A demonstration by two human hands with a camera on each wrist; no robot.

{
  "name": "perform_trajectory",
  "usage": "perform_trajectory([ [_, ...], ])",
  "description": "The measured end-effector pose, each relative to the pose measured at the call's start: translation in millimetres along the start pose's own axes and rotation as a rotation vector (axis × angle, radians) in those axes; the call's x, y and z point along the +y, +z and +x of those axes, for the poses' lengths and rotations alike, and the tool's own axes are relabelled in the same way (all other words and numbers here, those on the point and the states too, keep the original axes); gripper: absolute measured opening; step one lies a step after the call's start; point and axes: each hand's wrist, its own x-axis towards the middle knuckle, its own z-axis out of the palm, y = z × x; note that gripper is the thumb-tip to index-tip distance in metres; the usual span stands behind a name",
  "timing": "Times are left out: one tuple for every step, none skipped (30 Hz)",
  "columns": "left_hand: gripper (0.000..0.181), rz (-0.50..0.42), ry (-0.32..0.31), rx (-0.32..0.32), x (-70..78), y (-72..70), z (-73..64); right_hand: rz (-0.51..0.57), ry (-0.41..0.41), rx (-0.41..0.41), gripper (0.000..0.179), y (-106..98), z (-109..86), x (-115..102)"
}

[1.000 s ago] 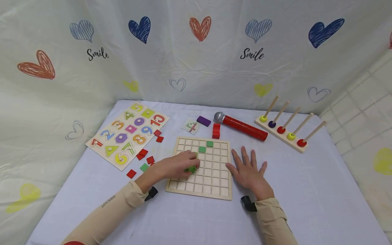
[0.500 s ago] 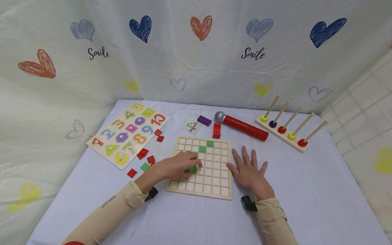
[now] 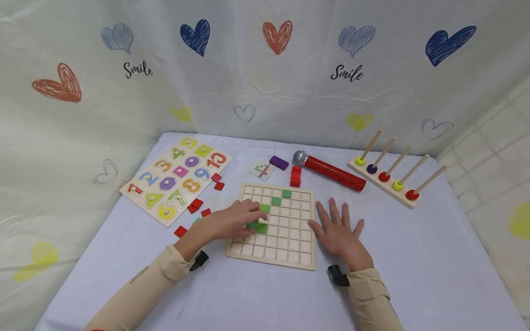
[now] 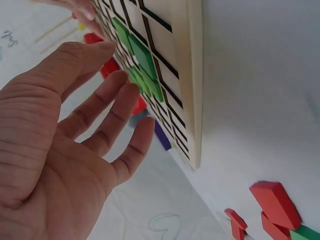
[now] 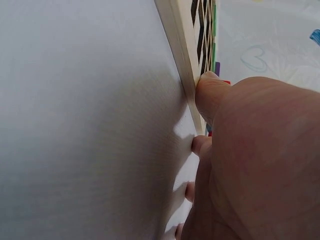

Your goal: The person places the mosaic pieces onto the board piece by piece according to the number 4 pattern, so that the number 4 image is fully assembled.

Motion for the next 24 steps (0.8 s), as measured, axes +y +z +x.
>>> perform_trajectory([
  [0.036, 0.000, -0.005, 0.000, -1.7, -0.2, -1.9, 0.000, -0.003, 0.000, 0.101, 0.3, 0.4, -0.2],
  [0.036, 0.001, -0.009, 0.003, -3.6, 0.2, -3.8, 0.002, -0.005, 0.000, 0.102, 0.7, 0.7, -0.4],
  [0.036, -0.002, -0.011, 0.005, -5.5, 0.6, -5.9, -0.005, -0.004, 0.003, 0.103, 1.6, 1.5, 0.7],
  [0.035, 0.000, -0.018, 0.007, -7.6, 1.3, -8.1, -0.005, -0.006, 0.003, 0.104, 2.2, 1.9, 1.4],
  [0.035, 0.000, -0.023, 0.012, -9.8, 2.4, -10.4, -0.007, -0.007, 0.005, 0.105, 2.6, 2.3, 2.2],
  [0.035, -0.004, -0.030, 0.018, -12.5, 4.2, -12.9, -0.007, -0.008, 0.006, 0.106, 3.1, 2.5, 3.3],
  [0.036, -0.004, -0.041, 0.026, -15.3, 6.0, -15.5, -0.006, -0.009, 0.007, 0.107, 3.5, 3.1, 4.6],
  [0.036, -0.009, -0.053, 0.036, -17.7, 7.1, -19.0, -0.002, -0.012, 0.009, 0.108, 3.5, 3.0, 5.3],
  [0.036, -0.010, -0.070, 0.042, -19.8, 7.8, -22.8, 0.000, -0.012, 0.008, 0.107, 2.8, 2.5, 5.1],
  [0.037, -0.009, -0.091, 0.051, -22.0, 8.5, -26.9, 0.003, -0.013, 0.004, 0.106, 1.9, 1.8, 4.1],
  [0.037, -0.003, -0.111, 0.062, -24.8, 9.4, -30.9, 0.000, -0.010, 0.002, 0.104, 0.9, 0.8, 2.5],
  [0.038, -0.002, -0.133, 0.067, -26.9, 8.8, -35.3, 0.001, -0.011, -0.002, 0.102, -0.6, -0.4, 0.6],
  [0.038, 0.000, -0.155, 0.072, -28.6, 7.4, -40.1, -0.003, -0.009, -0.005, 0.099, -2.0, -1.4, -1.7],
  [0.037, 0.000, -0.181, 0.078, -30.0, 5.7, -45.1, -0.006, -0.007, -0.010, 0.097, -3.2, -2.5, -4.5],
  [0.037, 0.004, -0.207, 0.082, -31.9, 4.0, -49.7, -0.011, -0.005, -0.015, 0.095, -4.1, -3.1, -7.0],
  [0.036, 0.010, -0.229, 0.087, -33.7, 2.3, -53.6, -0.013, -0.005, -0.015, 0.094, -4.4, -3.7, -7.7],
  [0.034, 0.021, -0.249, 0.090, -35.8, 0.7, -57.5, -0.015, -0.004, -0.013, 0.093, -4.7, -4.1, -8.3],
  [0.032, 0.026, -0.267, 0.094, -37.0, -1.9, -61.6, -0.012, -0.005, -0.015, 0.093, -4.7, -3.9, -8.0],
  [0.030, 0.037, -0.284, 0.103, -38.8, -3.4, -65.7, -0.011, -0.005, -0.016, 0.093, -4.4, -3.7, -7.9],
  [0.029, 0.046, -0.299, 0.109, -40.6, -4.5, -69.7, -0.010, -0.003, -0.013, 0.093, -3.6, -2.8, -6.9],
  [0.029, 0.060, -0.311, 0.113, -42.7, -5.2, -73.8, -0.012, -0.003, -0.009, 0.094, -3.0, -1.8, -5.3],
  [0.029, 0.074, -0.324, 0.115, -44.9, -5.4, -77.7, -0.004, -0.008, -0.009, 0.095, -2.7, -1.2, -3.9],
  [0.028, 0.083, -0.336, 0.116, -46.8, -5.4, -81.2, -0.003, -0.007, -0.008, 0.095, -2.1, -0.1, -1.9],
  [0.030, 0.091, -0.351, 0.114, -48.2, -5.4, -84.6, -0.001, -0.010, -0.005, 0.097, -1.2, 1.2, 0.3],
])
